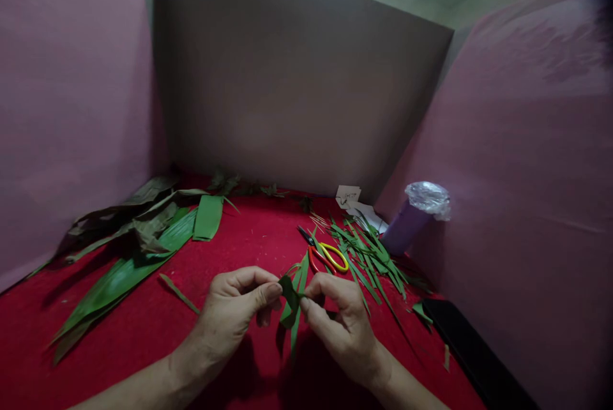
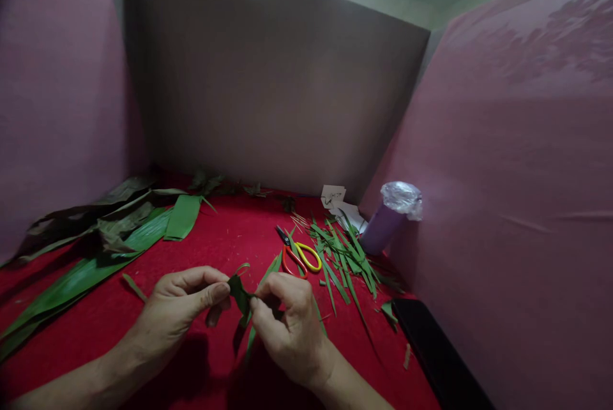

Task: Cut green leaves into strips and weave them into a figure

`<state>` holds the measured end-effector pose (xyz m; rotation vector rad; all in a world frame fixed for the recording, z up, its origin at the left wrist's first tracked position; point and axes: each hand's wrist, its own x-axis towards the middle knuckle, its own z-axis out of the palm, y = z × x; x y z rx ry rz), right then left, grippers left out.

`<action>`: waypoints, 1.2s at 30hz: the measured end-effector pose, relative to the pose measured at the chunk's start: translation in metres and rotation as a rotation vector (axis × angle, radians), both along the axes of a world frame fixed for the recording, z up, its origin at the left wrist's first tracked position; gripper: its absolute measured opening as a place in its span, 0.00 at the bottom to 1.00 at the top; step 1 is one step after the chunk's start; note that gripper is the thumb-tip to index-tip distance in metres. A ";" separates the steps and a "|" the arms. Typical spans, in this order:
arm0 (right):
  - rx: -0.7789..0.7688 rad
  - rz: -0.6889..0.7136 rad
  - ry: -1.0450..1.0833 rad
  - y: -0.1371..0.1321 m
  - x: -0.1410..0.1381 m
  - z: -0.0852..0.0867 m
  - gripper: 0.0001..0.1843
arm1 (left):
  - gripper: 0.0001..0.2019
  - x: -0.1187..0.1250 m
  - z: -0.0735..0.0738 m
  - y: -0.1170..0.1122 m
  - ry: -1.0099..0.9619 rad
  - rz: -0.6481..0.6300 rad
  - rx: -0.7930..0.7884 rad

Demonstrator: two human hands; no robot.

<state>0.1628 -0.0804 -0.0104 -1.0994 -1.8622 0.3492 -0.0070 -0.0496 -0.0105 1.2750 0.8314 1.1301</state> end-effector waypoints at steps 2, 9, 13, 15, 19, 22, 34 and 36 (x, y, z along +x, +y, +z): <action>-0.057 0.037 0.006 0.000 -0.001 0.001 0.09 | 0.08 0.000 0.001 0.000 -0.003 -0.001 -0.010; -0.100 0.139 0.068 0.001 -0.004 0.000 0.07 | 0.09 0.002 0.000 0.001 0.023 -0.036 -0.039; -0.086 0.074 0.043 0.002 -0.002 -0.003 0.08 | 0.07 0.003 -0.001 0.001 0.030 -0.071 -0.054; -0.041 0.039 0.014 0.003 -0.001 -0.005 0.08 | 0.05 0.003 -0.002 0.001 0.034 -0.098 -0.072; 0.033 0.019 -0.046 0.002 -0.001 -0.007 0.07 | 0.06 0.004 -0.003 0.000 0.040 -0.123 -0.124; 0.048 0.001 -0.063 0.002 -0.002 -0.009 0.07 | 0.08 0.005 -0.002 0.000 0.031 -0.110 -0.156; -0.015 0.029 -0.053 0.003 -0.002 -0.009 0.07 | 0.08 0.004 -0.002 0.001 0.024 -0.076 -0.168; -0.028 0.042 -0.035 0.002 -0.002 -0.009 0.07 | 0.07 0.004 -0.002 0.001 0.031 -0.063 -0.154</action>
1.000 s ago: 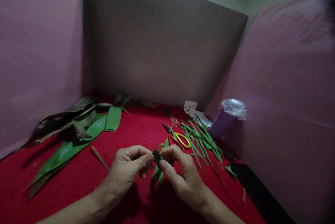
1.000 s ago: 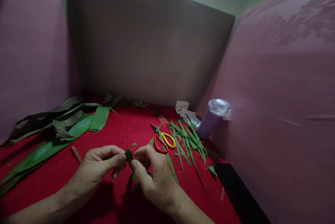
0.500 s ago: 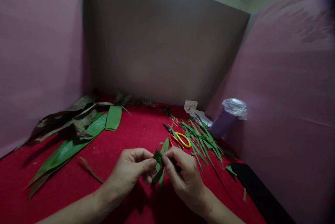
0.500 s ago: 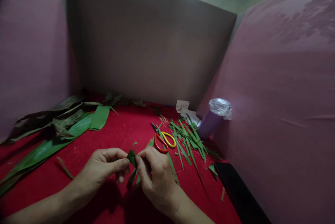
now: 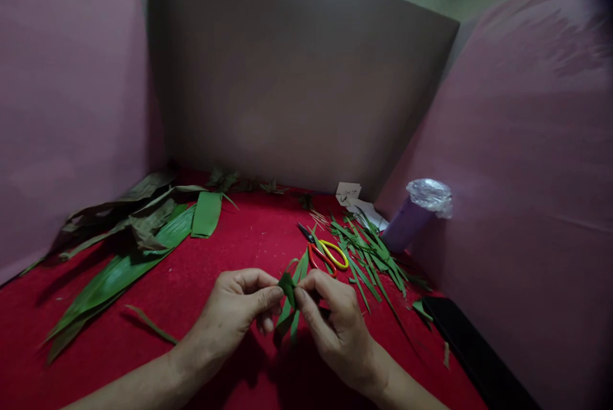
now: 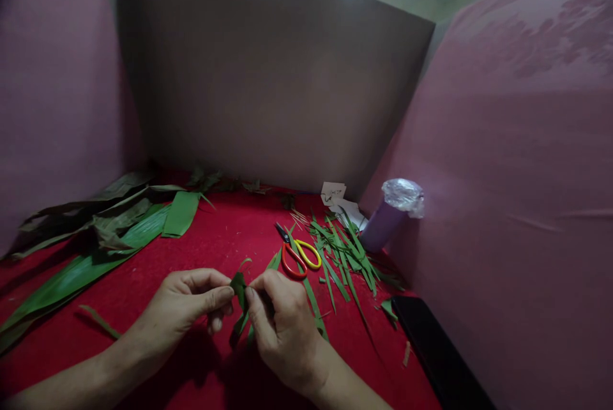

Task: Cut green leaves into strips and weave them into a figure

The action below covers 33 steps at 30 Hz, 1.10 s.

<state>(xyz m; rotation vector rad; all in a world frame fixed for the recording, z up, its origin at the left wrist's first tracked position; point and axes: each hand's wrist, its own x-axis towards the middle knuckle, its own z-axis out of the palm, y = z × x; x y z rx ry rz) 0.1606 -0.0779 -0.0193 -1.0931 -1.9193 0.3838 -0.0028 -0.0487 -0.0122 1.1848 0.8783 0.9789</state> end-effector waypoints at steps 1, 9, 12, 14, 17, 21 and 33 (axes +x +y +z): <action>-0.007 0.003 0.008 0.000 0.000 0.000 0.08 | 0.07 0.000 0.000 0.000 0.006 0.004 0.007; -0.182 0.013 0.082 0.004 -0.001 -0.001 0.09 | 0.09 0.000 -0.004 0.000 0.034 -0.010 -0.003; -0.222 0.012 0.106 0.005 -0.001 0.001 0.09 | 0.10 0.001 -0.004 0.002 0.022 -0.042 -0.028; -0.222 -0.001 0.091 0.005 0.000 0.002 0.10 | 0.09 0.001 -0.004 0.001 -0.001 -0.080 -0.056; -0.205 -0.012 0.063 0.006 0.001 0.003 0.10 | 0.10 0.001 -0.002 -0.001 -0.038 -0.127 -0.087; -0.217 0.000 0.054 0.005 0.000 0.000 0.10 | 0.12 0.001 -0.002 -0.001 -0.039 -0.154 -0.073; -0.192 0.022 0.029 0.000 -0.003 0.001 0.12 | 0.11 0.002 -0.004 -0.001 -0.042 -0.111 -0.108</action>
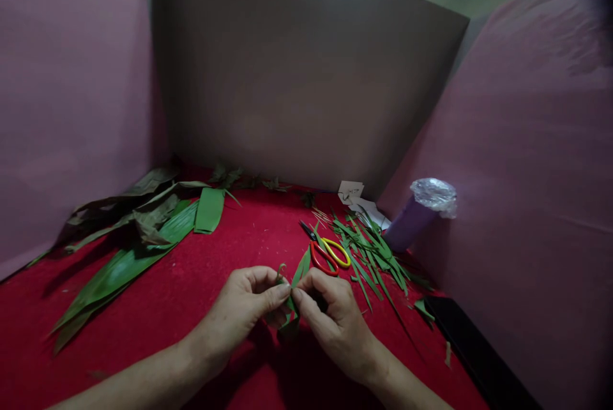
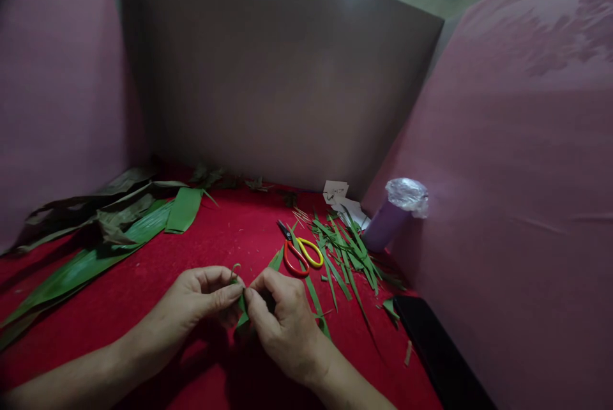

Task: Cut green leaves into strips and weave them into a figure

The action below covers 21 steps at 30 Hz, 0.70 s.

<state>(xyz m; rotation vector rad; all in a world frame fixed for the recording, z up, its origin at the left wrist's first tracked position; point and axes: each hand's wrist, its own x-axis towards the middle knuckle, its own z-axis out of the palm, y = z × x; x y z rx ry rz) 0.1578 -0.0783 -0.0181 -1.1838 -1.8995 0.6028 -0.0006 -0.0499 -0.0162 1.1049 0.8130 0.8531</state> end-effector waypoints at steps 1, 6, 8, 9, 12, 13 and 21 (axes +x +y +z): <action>0.002 -0.005 0.001 0.000 0.000 0.000 0.12 | 0.11 0.000 0.000 0.000 0.003 0.000 -0.002; 0.011 -0.026 0.021 0.001 -0.001 -0.002 0.12 | 0.11 0.000 0.001 0.003 0.008 -0.011 0.003; 0.015 -0.036 0.026 0.002 -0.001 -0.002 0.12 | 0.11 0.000 0.001 0.003 -0.002 -0.023 0.012; 0.018 -0.038 0.027 0.002 -0.001 -0.002 0.12 | 0.11 0.000 0.002 0.003 -0.010 -0.031 0.016; 0.040 -0.052 0.018 0.003 0.000 -0.003 0.12 | 0.10 -0.001 0.002 0.003 -0.026 -0.064 0.016; 0.049 -0.061 0.013 0.003 0.000 -0.003 0.12 | 0.10 -0.001 0.002 0.003 -0.025 -0.069 0.010; 0.349 -0.169 -0.004 -0.002 0.002 0.003 0.05 | 0.10 -0.004 0.002 0.006 -0.011 0.008 0.033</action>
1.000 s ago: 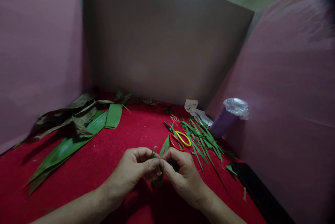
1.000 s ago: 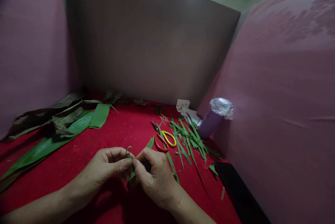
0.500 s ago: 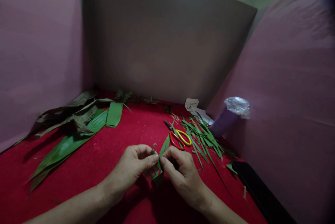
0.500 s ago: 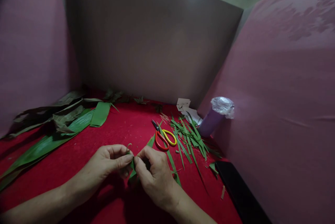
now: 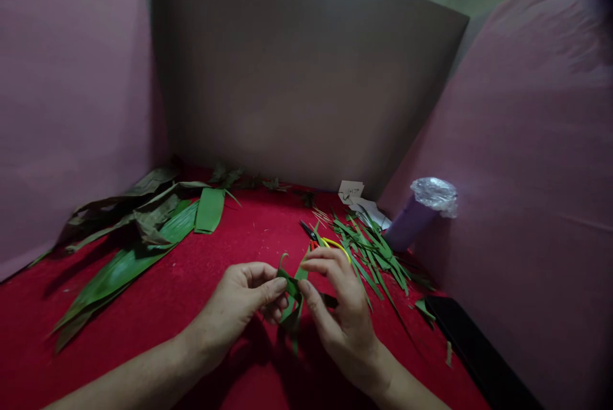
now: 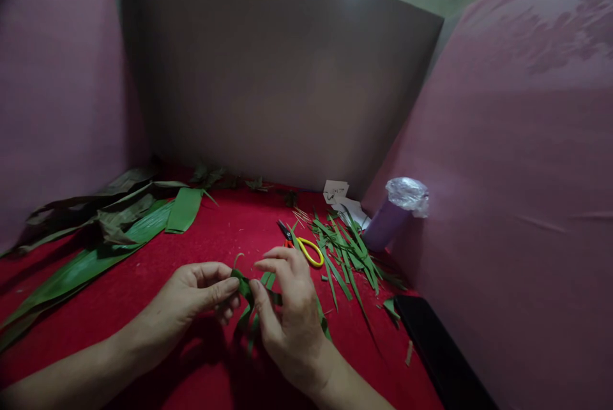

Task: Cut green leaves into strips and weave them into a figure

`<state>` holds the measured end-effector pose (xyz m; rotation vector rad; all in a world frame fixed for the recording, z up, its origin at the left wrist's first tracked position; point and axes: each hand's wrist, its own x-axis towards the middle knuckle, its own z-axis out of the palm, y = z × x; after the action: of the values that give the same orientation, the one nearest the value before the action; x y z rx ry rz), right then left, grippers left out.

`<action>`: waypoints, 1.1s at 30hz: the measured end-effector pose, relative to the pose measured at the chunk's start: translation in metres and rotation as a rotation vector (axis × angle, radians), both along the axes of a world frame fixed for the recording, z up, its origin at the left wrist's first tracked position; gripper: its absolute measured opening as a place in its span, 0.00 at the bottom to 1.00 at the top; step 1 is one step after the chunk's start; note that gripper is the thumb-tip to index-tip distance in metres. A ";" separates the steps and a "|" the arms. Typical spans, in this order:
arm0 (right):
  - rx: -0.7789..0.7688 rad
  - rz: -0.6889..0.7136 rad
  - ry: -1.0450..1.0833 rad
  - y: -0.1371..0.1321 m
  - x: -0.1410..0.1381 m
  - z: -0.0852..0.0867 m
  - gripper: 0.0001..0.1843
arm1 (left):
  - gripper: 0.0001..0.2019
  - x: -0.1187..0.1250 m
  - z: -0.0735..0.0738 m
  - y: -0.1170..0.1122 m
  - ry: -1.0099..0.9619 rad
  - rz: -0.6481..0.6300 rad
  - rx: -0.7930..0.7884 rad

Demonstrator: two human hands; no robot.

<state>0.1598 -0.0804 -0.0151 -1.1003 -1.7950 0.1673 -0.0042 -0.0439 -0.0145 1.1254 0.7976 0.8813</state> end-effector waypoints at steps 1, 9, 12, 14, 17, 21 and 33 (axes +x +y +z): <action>0.077 -0.036 -0.011 -0.002 0.001 0.001 0.07 | 0.10 0.000 0.001 0.001 0.005 0.016 0.013; 0.010 -0.088 -0.209 -0.003 -0.002 0.001 0.04 | 0.08 0.000 0.009 -0.004 0.055 0.081 0.112; -0.051 -0.071 -0.162 -0.001 -0.005 0.000 0.03 | 0.08 0.001 0.009 -0.006 0.079 0.088 0.139; -0.094 -0.044 -0.118 -0.001 -0.006 -0.001 0.03 | 0.08 0.002 0.009 -0.006 0.080 0.089 0.144; -0.156 -0.022 -0.038 0.000 -0.007 -0.002 0.08 | 0.09 0.003 0.008 -0.006 0.061 0.072 0.120; -0.208 0.030 0.015 0.001 -0.006 -0.002 0.10 | 0.09 0.003 0.006 -0.006 0.038 0.050 0.102; -0.287 0.053 0.058 0.003 -0.005 -0.006 0.13 | 0.11 0.006 0.000 -0.006 0.010 0.073 0.001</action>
<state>0.1547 -0.0771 -0.0207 -1.2346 -1.7856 0.4962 0.0016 -0.0503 -0.0147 1.1079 0.8507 0.9383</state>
